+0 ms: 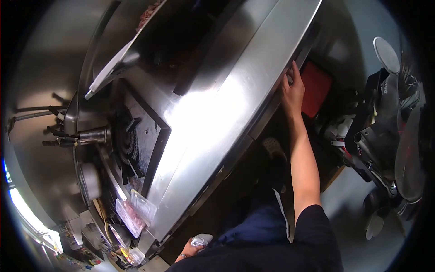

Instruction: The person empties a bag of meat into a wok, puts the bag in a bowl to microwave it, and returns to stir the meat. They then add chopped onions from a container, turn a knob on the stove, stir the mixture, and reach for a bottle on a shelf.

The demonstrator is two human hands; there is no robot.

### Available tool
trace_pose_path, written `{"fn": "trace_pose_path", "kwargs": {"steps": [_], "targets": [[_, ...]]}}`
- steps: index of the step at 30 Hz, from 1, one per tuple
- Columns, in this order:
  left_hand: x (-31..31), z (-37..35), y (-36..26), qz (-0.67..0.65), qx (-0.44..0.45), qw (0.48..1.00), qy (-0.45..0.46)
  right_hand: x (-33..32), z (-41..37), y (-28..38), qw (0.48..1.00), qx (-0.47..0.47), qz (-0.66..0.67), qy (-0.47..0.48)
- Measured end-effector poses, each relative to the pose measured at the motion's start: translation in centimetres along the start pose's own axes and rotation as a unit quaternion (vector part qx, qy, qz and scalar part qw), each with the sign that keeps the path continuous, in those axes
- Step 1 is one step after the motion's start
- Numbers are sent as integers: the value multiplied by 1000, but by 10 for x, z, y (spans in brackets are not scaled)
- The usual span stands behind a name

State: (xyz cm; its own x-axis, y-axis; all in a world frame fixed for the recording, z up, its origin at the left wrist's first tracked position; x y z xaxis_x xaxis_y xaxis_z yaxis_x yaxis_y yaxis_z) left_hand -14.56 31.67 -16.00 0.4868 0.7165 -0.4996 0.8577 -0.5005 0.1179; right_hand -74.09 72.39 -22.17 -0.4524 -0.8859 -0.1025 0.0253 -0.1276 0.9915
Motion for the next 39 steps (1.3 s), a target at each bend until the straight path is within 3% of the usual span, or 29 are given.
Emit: {"fn": "trace_pose_path", "kwargs": {"steps": [24,27,29,39], "targets": [[-7,-6,-25,37,1,999,19,-3,2,5,999,42,22,26],[-8,-12,-34,37,4,999,18,-3,3,3,1000,-12,18,3],[-10,-18,-44,34,-4,999,21,-2,2,-1,997,50,47,25],[-5,-16,-37,10,11,999,30,-3,3,-2,996,64,56,39]]}}
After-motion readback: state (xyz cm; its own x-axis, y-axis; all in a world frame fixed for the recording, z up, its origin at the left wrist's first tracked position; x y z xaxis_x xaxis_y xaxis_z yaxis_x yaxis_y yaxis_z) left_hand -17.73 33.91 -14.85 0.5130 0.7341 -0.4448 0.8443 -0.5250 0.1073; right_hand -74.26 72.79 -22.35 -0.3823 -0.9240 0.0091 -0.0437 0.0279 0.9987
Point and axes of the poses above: each hand's wrist, its own z-axis towards the middle knuckle, its own x-axis out of the palm, y = z × x, the point moved 5 cm from there along z, towards the middle knuckle, and after that the axes turned 5 degrees about z, right-handed, at the moved point
